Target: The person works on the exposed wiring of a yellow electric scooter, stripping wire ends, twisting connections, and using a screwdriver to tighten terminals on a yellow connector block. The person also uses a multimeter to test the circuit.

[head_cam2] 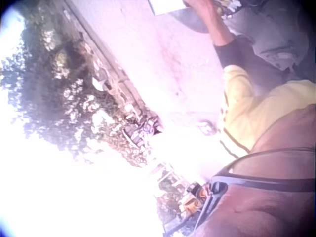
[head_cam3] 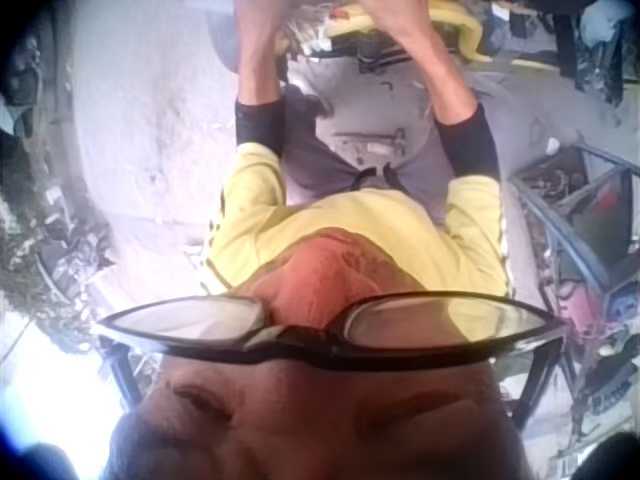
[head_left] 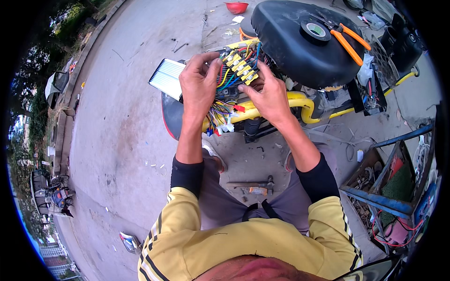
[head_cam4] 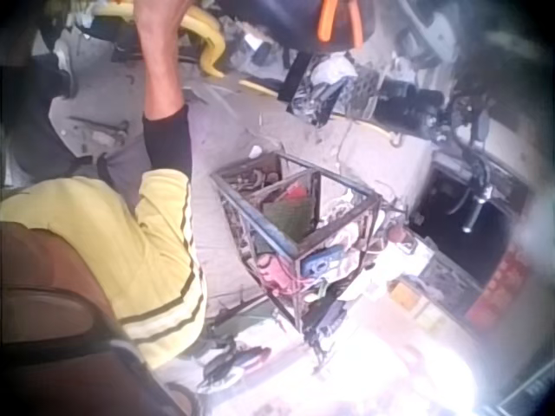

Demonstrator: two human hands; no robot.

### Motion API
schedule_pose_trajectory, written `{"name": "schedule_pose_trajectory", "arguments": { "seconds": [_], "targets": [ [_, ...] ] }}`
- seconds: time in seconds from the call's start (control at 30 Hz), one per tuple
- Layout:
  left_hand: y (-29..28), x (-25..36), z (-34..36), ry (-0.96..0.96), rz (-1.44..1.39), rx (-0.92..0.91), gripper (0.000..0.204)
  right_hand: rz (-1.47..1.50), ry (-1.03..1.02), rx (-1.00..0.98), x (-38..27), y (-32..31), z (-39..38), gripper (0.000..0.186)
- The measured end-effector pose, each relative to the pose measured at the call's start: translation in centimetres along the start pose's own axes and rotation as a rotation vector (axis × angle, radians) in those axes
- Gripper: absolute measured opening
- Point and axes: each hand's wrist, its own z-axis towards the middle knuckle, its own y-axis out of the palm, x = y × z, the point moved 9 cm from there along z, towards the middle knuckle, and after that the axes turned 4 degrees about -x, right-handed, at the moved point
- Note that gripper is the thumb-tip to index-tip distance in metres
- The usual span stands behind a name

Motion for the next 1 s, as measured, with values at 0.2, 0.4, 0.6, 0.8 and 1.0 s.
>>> {"name": "schedule_pose_trajectory", "arguments": {
  "seconds": [0.2,0.4,0.6,0.8,1.0],
  "targets": [
    [0.4,0.5,0.5,0.088,0.011,-0.036,0.014,0.195,0.016,0.0,0.0,0.0,0.3,0.059],
    [0.9,2.6,0.1,0.137,0.151,-0.043,0.012,0.339,0.064,-0.025,0.7,0.3,0.3,0.055],
    [1.0,2.8,0.0,0.172,0.208,-0.041,0.013,0.297,0.073,-0.022,0.9,0.1,0.3,0.055],
    [1.2,3.3,0.2,0.236,0.23,-0.042,0.012,0.27,0.056,-0.012,0.7,0.1,0.4,0.053],
    [1.5,3.9,0.2,0.295,0.272,-0.046,0.009,0.245,0.041,-0.011,0.8,-0.1,0.5,0.053]
  ]
}}
